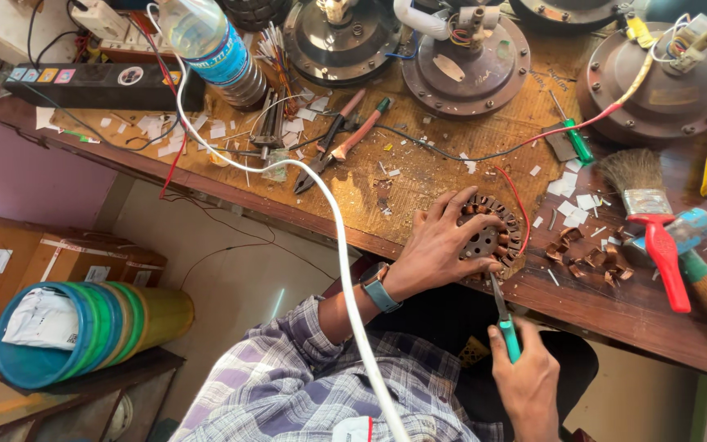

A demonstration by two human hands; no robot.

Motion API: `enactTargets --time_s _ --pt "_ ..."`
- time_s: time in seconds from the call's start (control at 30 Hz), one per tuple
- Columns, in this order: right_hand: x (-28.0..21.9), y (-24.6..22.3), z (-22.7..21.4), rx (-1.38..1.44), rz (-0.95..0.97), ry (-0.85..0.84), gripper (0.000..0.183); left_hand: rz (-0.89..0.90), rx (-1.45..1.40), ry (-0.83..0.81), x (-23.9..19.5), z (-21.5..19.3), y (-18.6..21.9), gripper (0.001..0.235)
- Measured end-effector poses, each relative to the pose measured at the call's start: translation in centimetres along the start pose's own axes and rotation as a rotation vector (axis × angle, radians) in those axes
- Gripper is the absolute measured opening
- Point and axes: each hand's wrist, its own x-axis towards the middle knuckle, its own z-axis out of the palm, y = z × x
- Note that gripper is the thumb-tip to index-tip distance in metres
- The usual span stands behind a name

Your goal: The person uses pliers to pull and cut copper wire coils from a circular metal stator component. The person repeatedly rotates the stator and removes wire segments, placing the debris on the workbench.

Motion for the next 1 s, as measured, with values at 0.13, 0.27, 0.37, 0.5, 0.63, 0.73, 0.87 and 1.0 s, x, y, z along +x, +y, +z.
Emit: enactTargets --time_s 0.13,0.27,0.37,0.5,0.63,0.73,0.87,1.0 --pt "1.1 1.4 0.3 0.621 0.007 -0.318 0.045 0.098 -0.068 -0.056 -0.2 -1.1 -1.0 0.101" --pt "1.5 3.0 0.3 1.398 0.004 -0.819 0.047 0.128 0.011 -0.109 -0.1 -1.4 -1.5 0.111" --pt "1.2 2.4 1.2 1.846 -0.123 -1.074 0.046 0.126 0.019 -0.106 -0.1 -1.1 -1.6 0.109" --pt "1.1 0.6 1.0 2.288 -0.178 -1.233 0.039 0.134 0.024 -0.087 -0.2 -0.7 -1.8 0.107" --pt "2.0 -0.2 -0.7 2.073 -0.273 -0.725 0.029 0.164 0.032 -0.068 -0.2 -0.8 -1.9 0.106" --pt "3.2 0.7 -2.0 2.146 -0.285 -0.699 0.025 0.146 0.020 -0.102 0.0 -1.0 -1.9 0.106" --pt "4.0 1.9 -1.5 2.388 -0.214 -0.797 0.025 0.157 0.017 -0.083 -0.1 -1.0 -1.8 0.105" --pt "3.4 1.6 -1.0 2.398 -0.153 -0.718 0.054 0.159 0.013 -0.072 -0.2 -0.8 -2.0 0.104"
